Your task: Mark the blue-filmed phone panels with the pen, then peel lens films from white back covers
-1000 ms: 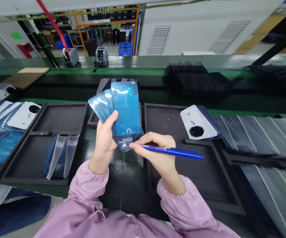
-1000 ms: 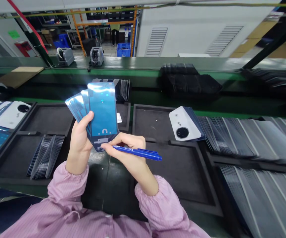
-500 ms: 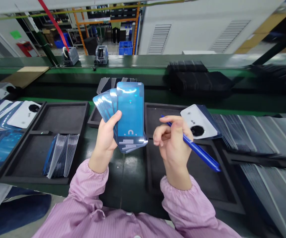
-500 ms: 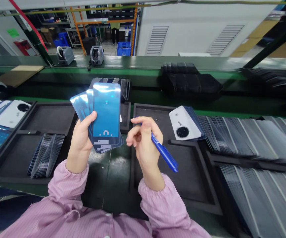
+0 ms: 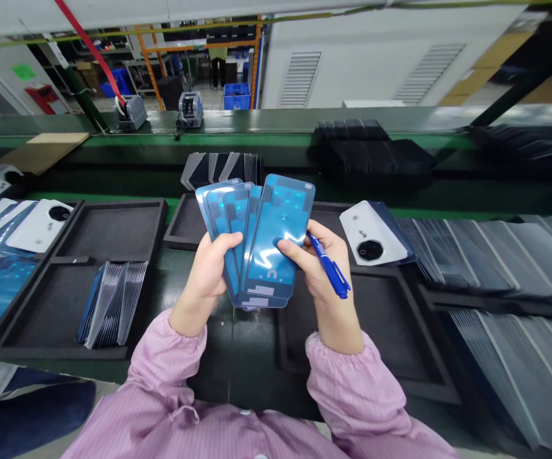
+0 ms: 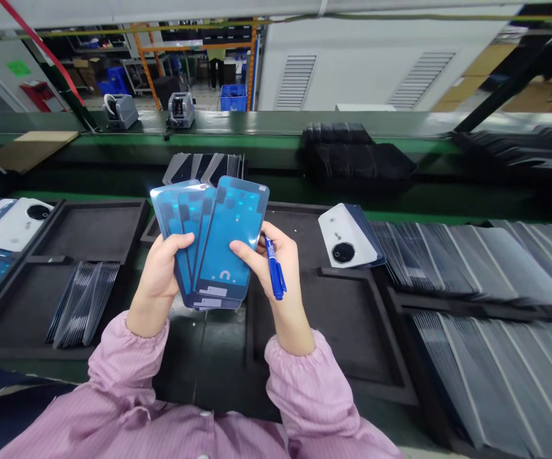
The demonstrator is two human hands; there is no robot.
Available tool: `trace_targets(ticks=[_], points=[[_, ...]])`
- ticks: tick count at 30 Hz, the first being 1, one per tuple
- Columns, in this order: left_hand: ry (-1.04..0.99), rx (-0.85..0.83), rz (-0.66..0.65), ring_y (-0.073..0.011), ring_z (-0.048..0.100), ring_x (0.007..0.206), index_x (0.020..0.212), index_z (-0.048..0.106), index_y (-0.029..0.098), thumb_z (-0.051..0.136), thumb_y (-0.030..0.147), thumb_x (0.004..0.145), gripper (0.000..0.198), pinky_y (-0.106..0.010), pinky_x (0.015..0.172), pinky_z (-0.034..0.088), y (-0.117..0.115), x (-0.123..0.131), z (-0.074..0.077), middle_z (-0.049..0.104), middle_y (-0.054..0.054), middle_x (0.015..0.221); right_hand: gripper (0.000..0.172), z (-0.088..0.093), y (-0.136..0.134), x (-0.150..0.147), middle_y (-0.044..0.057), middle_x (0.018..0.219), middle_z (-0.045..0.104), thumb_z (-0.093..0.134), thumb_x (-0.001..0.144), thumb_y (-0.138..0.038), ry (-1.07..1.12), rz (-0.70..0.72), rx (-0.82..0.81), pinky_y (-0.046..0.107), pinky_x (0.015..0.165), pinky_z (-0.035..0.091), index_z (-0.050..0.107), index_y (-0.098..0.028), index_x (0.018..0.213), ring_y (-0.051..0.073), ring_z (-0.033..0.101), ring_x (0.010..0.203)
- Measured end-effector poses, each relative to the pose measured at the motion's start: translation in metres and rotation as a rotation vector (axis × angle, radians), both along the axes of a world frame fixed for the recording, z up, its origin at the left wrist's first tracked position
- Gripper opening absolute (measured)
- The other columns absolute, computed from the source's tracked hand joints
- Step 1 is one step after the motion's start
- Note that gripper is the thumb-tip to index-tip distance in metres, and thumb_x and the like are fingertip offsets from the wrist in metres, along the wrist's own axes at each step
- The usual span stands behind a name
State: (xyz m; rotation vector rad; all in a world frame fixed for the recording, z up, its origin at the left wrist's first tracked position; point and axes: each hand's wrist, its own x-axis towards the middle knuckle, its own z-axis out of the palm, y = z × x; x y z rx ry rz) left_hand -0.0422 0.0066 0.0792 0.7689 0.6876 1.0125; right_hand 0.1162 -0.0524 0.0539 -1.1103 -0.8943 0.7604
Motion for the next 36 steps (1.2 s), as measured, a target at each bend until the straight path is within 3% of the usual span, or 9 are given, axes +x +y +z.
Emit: trace_targets(ticks=[6, 12, 18, 21, 24, 26, 28, 31, 36], points=[[-0.015, 0.073, -0.054, -0.0371, 0.078, 0.104, 0.097, 0.076, 0.017, 0.096, 0.041, 0.066, 0.044, -0.052, 0.095, 0.064, -0.002, -0.001, 0.001, 0.082, -0.012, 0.102, 0.042, 0.0, -0.001, 0.004, 0.0, 0.076, 0.075, 0.103, 0.056, -0.041, 0.095, -0.005, -0.003, 0.031, 0.063, 0.065, 0.079, -0.022, 0.084, 0.021, 0.073, 0.069], [0.022, 0.083, -0.122, -0.0362, 0.079, 0.098, 0.1, 0.078, 0.017, 0.098, 0.042, 0.065, 0.047, -0.051, 0.092, 0.065, -0.002, -0.001, 0.0, 0.082, -0.01, 0.098, 0.036, -0.003, -0.001, 0.008, 0.002, 0.089, 0.078, 0.099, 0.068, -0.039, 0.13, -0.086, 0.046, 0.033, 0.072, 0.066, 0.079, -0.024, 0.094, 0.023, 0.075, 0.082], [0.048, 0.202, -0.176, -0.0336, 0.079, 0.098, 0.104, 0.077, 0.018, 0.1, 0.029, 0.06, 0.05, -0.045, 0.089, 0.066, -0.001, 0.0, -0.007, 0.082, -0.009, 0.102, 0.04, -0.014, 0.006, 0.001, 0.0, 0.087, 0.073, 0.096, 0.073, -0.047, -0.028, -0.164, 0.105, 0.033, 0.07, 0.061, 0.075, -0.024, 0.098, 0.021, 0.07, 0.077], [0.059, 0.193, -0.109, -0.0301, 0.079, 0.092, 0.102, 0.078, 0.018, 0.099, 0.033, 0.062, 0.048, -0.041, 0.084, 0.067, 0.002, -0.001, -0.009, 0.082, -0.008, 0.099, 0.049, -0.011, 0.007, -0.002, 0.001, 0.088, 0.071, 0.093, 0.077, -0.051, -0.117, -0.239, 0.176, 0.033, 0.069, 0.058, 0.072, -0.025, 0.112, 0.02, 0.067, 0.074], [0.022, 0.191, 0.011, -0.0283, 0.079, 0.089, 0.102, 0.078, 0.02, 0.099, 0.032, 0.059, 0.05, -0.038, 0.081, 0.067, 0.006, -0.001, -0.008, 0.082, -0.006, 0.098, 0.047, -0.003, 0.0, -0.008, 0.0, 0.081, 0.067, 0.07, 0.094, -0.065, -0.047, -0.353, 0.325, 0.029, 0.063, 0.053, 0.068, -0.026, 0.121, 0.018, 0.063, 0.07], [0.0, 0.215, 0.109, -0.0283, 0.079, 0.088, 0.099, 0.078, 0.02, 0.098, 0.033, 0.057, 0.048, -0.037, 0.082, 0.066, 0.008, -0.001, -0.006, 0.082, -0.005, 0.095, 0.043, 0.003, -0.008, -0.015, 0.001, 0.076, 0.065, 0.058, 0.102, -0.064, 0.017, -0.257, 0.392, 0.028, 0.057, 0.049, 0.073, -0.025, 0.11, 0.017, 0.06, 0.066], [-0.016, 0.224, 0.205, -0.0277, 0.079, 0.086, 0.095, 0.078, 0.02, 0.097, 0.034, 0.057, 0.045, -0.037, 0.083, 0.066, 0.01, 0.0, -0.005, 0.081, -0.004, 0.091, 0.039, 0.007, -0.017, -0.022, 0.002, 0.074, 0.066, 0.057, 0.104, -0.054, -0.017, -0.022, 0.389, 0.027, 0.053, 0.048, 0.077, -0.023, 0.092, 0.016, 0.06, 0.062], [-0.037, 0.191, 0.3, -0.0251, 0.078, 0.08, 0.092, 0.078, 0.02, 0.096, 0.033, 0.054, 0.044, -0.037, 0.083, 0.065, 0.012, 0.002, -0.004, 0.079, -0.002, 0.084, 0.028, 0.011, -0.025, -0.031, 0.001, 0.065, 0.068, 0.074, 0.097, -0.037, -0.171, 0.151, 0.277, 0.025, 0.049, 0.046, 0.075, -0.022, 0.073, 0.015, 0.061, 0.055], [-0.048, 0.155, 0.363, -0.0212, 0.075, 0.078, 0.092, 0.077, 0.021, 0.095, 0.032, 0.055, 0.043, -0.033, 0.08, 0.063, 0.011, 0.004, -0.006, 0.077, 0.001, 0.083, 0.037, 0.013, -0.024, -0.034, -0.002, 0.056, 0.064, 0.094, 0.076, -0.03, -0.294, 0.026, 0.122, 0.023, 0.045, 0.04, 0.062, -0.02, 0.059, 0.012, 0.055, 0.047]])
